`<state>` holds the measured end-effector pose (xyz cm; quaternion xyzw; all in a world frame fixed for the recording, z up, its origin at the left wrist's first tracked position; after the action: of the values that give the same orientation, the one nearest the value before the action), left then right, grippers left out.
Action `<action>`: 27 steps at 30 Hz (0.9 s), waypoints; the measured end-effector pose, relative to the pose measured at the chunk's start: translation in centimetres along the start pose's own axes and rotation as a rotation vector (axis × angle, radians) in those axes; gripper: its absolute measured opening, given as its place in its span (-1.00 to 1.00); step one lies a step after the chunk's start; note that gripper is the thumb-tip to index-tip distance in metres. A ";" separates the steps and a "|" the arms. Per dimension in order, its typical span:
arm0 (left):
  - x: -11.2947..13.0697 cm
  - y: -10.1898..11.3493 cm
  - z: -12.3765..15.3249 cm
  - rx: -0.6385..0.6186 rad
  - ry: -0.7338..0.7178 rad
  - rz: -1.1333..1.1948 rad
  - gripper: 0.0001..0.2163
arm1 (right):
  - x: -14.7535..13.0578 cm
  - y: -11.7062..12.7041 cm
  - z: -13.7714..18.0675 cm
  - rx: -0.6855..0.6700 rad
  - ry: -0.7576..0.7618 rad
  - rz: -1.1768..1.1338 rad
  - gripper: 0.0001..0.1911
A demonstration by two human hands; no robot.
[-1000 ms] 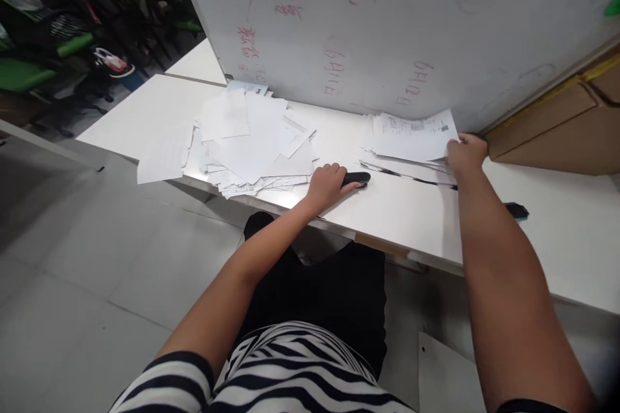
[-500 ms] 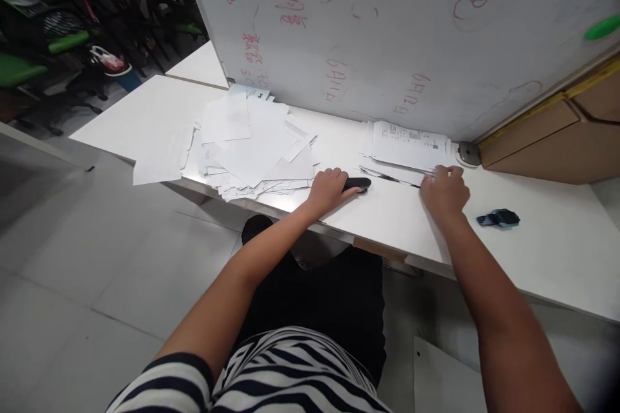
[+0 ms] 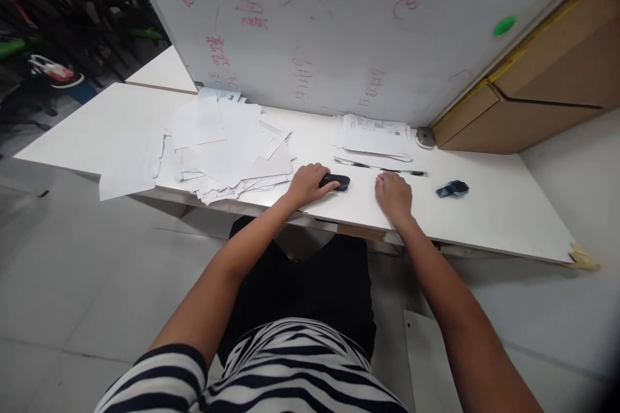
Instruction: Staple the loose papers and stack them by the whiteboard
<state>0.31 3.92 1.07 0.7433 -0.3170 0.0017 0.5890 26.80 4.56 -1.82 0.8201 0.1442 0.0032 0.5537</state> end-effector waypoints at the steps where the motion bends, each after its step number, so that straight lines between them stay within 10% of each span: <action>1: 0.1 0.2 0.1 0.006 -0.001 0.021 -0.60 | 0.0 0.1 0.0 0.002 -0.001 0.002 -0.67; 19: 0.5 0.4 0.7 -0.042 0.036 0.013 -0.58 | 0.2 -0.2 0.1 -0.049 -0.009 -0.001 -0.58; 27: -0.9 4.7 1.3 -0.127 0.072 -0.060 -0.36 | 0.3 -0.5 -0.1 -0.037 -0.027 -0.039 -0.58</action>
<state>-3.14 2.72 4.41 0.7131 -0.2727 -0.0092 0.6458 26.96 4.89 -2.28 0.8068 0.1529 -0.0160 0.5705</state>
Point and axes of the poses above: each hand's wrist, its own z-axis away from the middle knuckle, its own y-axis out of the back of the hand, x = y × z, the point moved 1 cm from there along -z, towards the middle knuckle, and after that the axes turned 3 degrees about y, right-handed, at the moved point
